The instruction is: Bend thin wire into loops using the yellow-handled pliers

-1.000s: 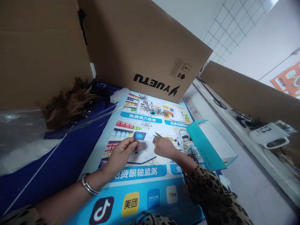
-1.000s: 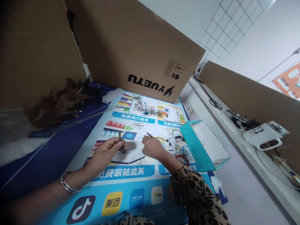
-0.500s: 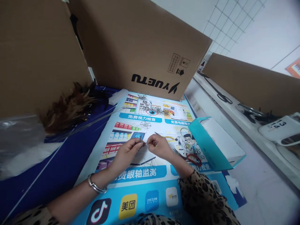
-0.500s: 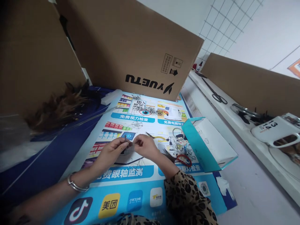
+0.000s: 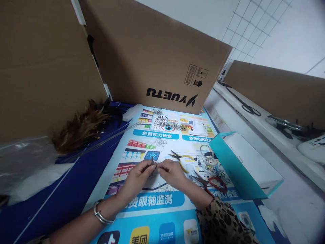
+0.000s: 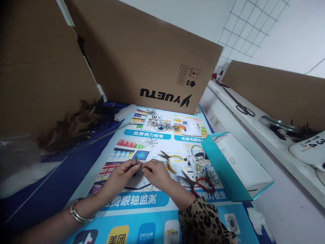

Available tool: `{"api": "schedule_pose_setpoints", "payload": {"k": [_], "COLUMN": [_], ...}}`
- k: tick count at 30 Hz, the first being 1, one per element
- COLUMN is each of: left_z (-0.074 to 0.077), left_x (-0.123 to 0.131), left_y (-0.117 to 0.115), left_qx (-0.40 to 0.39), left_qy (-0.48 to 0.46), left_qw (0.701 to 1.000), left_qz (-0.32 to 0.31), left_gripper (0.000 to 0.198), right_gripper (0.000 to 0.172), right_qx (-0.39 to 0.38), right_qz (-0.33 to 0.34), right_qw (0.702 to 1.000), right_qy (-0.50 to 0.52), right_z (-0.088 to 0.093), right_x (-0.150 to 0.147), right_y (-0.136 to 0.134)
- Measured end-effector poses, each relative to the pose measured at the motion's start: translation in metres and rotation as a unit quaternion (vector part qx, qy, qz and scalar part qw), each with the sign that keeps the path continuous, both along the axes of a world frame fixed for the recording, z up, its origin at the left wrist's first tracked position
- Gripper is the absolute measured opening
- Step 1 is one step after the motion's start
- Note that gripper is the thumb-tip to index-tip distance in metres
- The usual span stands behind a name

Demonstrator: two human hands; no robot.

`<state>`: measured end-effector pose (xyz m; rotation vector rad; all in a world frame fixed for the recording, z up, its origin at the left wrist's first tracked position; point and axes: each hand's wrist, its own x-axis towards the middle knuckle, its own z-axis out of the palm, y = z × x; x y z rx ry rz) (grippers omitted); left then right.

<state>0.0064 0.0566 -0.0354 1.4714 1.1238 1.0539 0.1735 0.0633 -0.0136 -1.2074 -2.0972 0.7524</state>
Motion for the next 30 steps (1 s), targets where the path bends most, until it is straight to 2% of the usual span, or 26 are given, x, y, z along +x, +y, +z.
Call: {"api": "schedule_pose_setpoints", "payload": {"k": [7,11,17,23,27,30], "left_z": [0.006,0.004,0.001,0.004,0.008,0.009], "left_x": [0.0,-0.001,-0.001,0.002,0.003,0.003], "left_y": [-0.003,-0.004,-0.003,-0.007,-0.008,-0.005], "left_qx": [0.038,0.048,0.012,-0.033,-0.045,-0.027], "left_qy": [-0.023,-0.012,-0.02,-0.05,-0.085,-0.054], "left_qw": [0.999,0.999,1.0,0.998,0.995,0.998], "left_qz": [0.014,0.014,0.015,0.014,0.021,0.008], "left_gripper": [0.012,0.013,0.016,0.018,0.017,0.017], "right_gripper": [0.011,0.021,0.024,0.026,0.02,0.014], "right_qx": [0.003,-0.005,-0.021,-0.035,-0.038,-0.017], "right_qz": [-0.015,-0.004,-0.018,-0.035,-0.02,-0.053], "right_qw": [0.999,1.0,1.0,0.999,0.999,0.997], "right_qy": [0.03,0.024,0.009,0.021,0.032,0.046], "right_z": [-0.002,-0.005,-0.006,-0.008,-0.001,0.007], "right_x": [-0.003,-0.006,-0.008,-0.012,-0.009,-0.001], "right_y": [0.001,-0.001,-0.005,-0.01,-0.011,-0.009]}}
